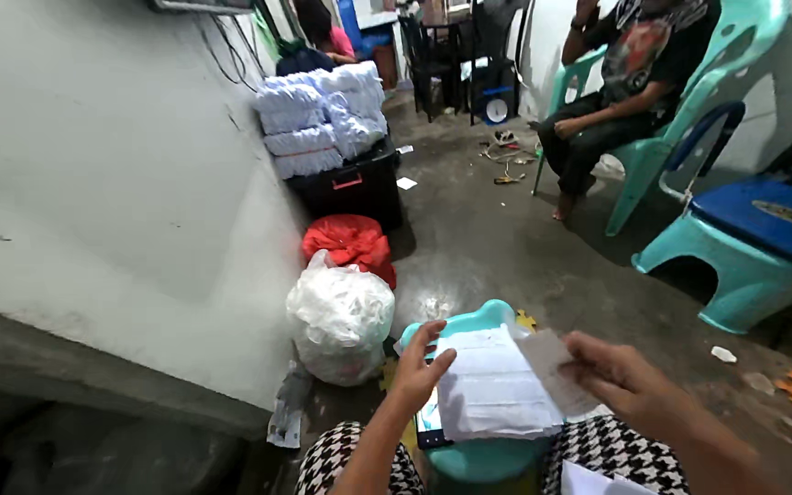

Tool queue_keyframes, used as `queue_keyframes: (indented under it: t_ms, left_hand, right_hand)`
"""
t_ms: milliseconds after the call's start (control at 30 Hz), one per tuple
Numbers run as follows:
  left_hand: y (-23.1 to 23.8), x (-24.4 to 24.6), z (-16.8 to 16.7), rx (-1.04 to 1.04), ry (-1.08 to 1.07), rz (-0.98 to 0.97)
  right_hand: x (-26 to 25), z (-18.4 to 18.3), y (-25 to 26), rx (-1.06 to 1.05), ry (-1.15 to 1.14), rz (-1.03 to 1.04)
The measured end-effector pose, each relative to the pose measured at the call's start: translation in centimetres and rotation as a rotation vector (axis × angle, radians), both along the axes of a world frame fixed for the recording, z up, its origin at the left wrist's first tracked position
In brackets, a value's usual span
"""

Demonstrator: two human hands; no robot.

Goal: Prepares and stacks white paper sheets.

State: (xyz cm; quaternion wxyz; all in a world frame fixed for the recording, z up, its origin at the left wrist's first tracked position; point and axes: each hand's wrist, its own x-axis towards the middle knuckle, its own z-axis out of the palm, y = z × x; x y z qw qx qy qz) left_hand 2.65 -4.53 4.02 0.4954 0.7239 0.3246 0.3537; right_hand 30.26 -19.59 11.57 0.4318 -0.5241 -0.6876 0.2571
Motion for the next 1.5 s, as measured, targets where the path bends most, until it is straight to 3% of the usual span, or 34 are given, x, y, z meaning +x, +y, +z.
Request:
queue_keyframes:
  t_ms: [67,167,300,467,633,933,1133,1367,1500]
  left_hand:
    - [-1.0,0.3,1.0,-0.084,-0.125,-0.102]
    - [-2.0,0.6,1.9,-0.225,-0.255,-0.212]
    - [-2.7,0.7,1.9,-0.340,-0.371,-0.224]
    - [-1.9,1.0,0.0,-0.332,-0.274,-0.049]
    - [-0.8,0.1,-0.5,-0.161,0.008,0.161]
    - [2.5,-4.7,-1.0,-0.071,-0.097,0.473]
    - [2.8,-5.9,-1.6,-0.021,0.024,0.485]
    - [4.7,-5.1,-5.3,-0.366,0.559,0.394]
    - [5.1,-3.7,-7.1,-0.557,0.706,0.318]
  right_hand:
    - [-1.6,0.1,0.9,-0.013,0.267,0.170]
    - [-3.3,-0.4,2.4,-0.066,0.448,0.197]
    - [-4.2,-2.3,3.8,-0.148,0.534,0.061]
    - [-4.0,-6.4,4.7,-0.217,0.573,-0.191]
    - [-4.4,-9.3,5.0,-0.378,0.370,-0.408]
    - [-4.3,-11.2,5.4,-0.485,0.027,-0.550]
    - [-4.7,-10.6,5.4,-0.525,-0.192,-0.537]
    - [-4.9,-10.1,5.6,-0.557,-0.238,-0.547]
    - [-4.8,-10.1,5.7,-0.561,-0.240,-0.539]
